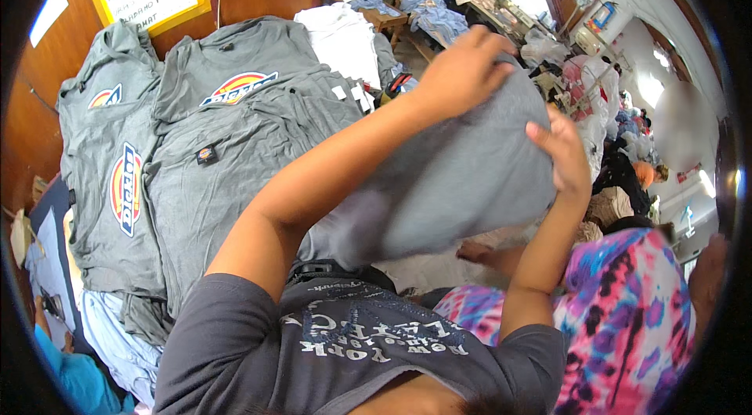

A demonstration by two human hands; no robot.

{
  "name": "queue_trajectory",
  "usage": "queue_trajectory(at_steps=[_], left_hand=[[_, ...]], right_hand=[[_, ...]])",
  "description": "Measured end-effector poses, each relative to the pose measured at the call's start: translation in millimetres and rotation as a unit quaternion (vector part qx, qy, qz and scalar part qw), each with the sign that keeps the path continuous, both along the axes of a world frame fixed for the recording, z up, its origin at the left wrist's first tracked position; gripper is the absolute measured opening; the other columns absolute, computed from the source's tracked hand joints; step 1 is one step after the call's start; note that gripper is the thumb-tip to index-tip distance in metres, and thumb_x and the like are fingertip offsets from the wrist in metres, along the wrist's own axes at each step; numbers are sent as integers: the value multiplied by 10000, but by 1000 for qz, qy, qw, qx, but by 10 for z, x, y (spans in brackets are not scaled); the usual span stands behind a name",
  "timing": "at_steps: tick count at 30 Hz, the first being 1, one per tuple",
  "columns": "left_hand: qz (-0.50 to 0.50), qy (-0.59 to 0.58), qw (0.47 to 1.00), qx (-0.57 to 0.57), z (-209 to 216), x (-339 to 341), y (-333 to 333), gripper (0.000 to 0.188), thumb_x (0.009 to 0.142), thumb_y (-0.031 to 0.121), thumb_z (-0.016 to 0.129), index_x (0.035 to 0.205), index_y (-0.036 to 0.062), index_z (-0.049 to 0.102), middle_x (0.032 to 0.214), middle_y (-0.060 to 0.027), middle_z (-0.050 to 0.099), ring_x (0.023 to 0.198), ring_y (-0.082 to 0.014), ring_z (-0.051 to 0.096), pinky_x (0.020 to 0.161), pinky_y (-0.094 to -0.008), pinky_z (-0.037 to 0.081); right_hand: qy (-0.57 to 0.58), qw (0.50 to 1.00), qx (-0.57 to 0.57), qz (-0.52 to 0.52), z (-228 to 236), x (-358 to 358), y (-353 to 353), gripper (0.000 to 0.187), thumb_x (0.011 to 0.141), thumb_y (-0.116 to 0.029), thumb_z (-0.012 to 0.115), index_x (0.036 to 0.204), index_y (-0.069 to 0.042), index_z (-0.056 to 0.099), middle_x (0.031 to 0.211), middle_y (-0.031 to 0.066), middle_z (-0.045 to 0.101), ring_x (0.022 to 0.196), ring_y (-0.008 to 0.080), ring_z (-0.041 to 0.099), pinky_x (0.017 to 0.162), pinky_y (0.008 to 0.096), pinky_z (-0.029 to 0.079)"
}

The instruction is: The person organizes and stacks t-shirts by hand, aligning the edges and smoothing the fabric, and uses shears to trim a thread from one t-shirt.

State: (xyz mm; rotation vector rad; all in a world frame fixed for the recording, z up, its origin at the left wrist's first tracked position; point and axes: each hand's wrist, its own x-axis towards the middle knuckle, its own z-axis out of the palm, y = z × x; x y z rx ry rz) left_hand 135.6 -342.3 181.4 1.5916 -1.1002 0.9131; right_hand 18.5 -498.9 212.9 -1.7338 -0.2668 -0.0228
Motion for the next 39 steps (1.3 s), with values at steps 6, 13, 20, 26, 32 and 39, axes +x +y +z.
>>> queue_trajectory(at_steps=[6, 13, 20, 26, 32, 39], left_hand=[[283, 175, 943, 29, -1201, 548, 963, 284, 723, 119, 611, 986, 60, 523, 961, -128, 514, 922, -293, 474, 792, -373, 380], [423, 127, 876, 196, -2071, 343, 1368, 173, 716, 147, 547, 885, 115, 560, 942, -29, 503, 976, -224, 440, 799, -369, 336], [429, 146, 874, 175, -2143, 341, 1499, 137, 722, 152, 558, 852, 112, 547, 931, -31, 507, 973, -238, 444, 797, -376, 344], [420, 146, 880, 170, -2158, 371, 1489, 146, 722, 166, 564, 856, 110, 544, 941, -34, 505, 983, -239, 442, 804, -384, 348], [388, 164, 894, 153, -2195, 259, 1549, 232, 710, 153, 581, 935, 117, 539, 1032, -54, 486, 1039, -263, 422, 858, -394, 332], [504, 225, 805, 218, -1854, -1236, 2279, 358, 724, 149, 594, 1075, 175, 526, 1218, -73, 413, 1167, -285, 337, 954, -428, 247]], right_hand=[[7, 904, -421, -67, 218, 1445, -562, 286, 781, -137, 549, 1017, 24, 548, 912, 60, 600, 851, 133, 538, 798, 279, 402], [-417, 649, -562, -298, 660, 3673, -600, 284, 751, -145, 494, 1018, -86, 569, 928, 144, 598, 836, 290, 577, 733, 343, 432], [-283, 873, -394, -48, -513, 3946, 941, 392, 691, -4, 451, 1044, -128, 567, 886, 151, 608, 744, 254, 595, 663, 347, 448], [-157, 889, -415, 112, -2241, 3713, 1438, 332, 714, -48, 554, 1043, -94, 560, 1007, 115, 578, 987, 245, 524, 847, 327, 394], [-295, 925, -220, 96, -1969, 2473, 1722, 203, 778, -103, 532, 965, -34, 572, 945, 146, 577, 889, 285, 549, 779, 340, 418], [-109, 946, -297, 75, -2018, 635, 1192, 329, 737, -260, 621, 986, -52, 564, 1007, 109, 541, 910, 274, 508, 797, 348, 396]])
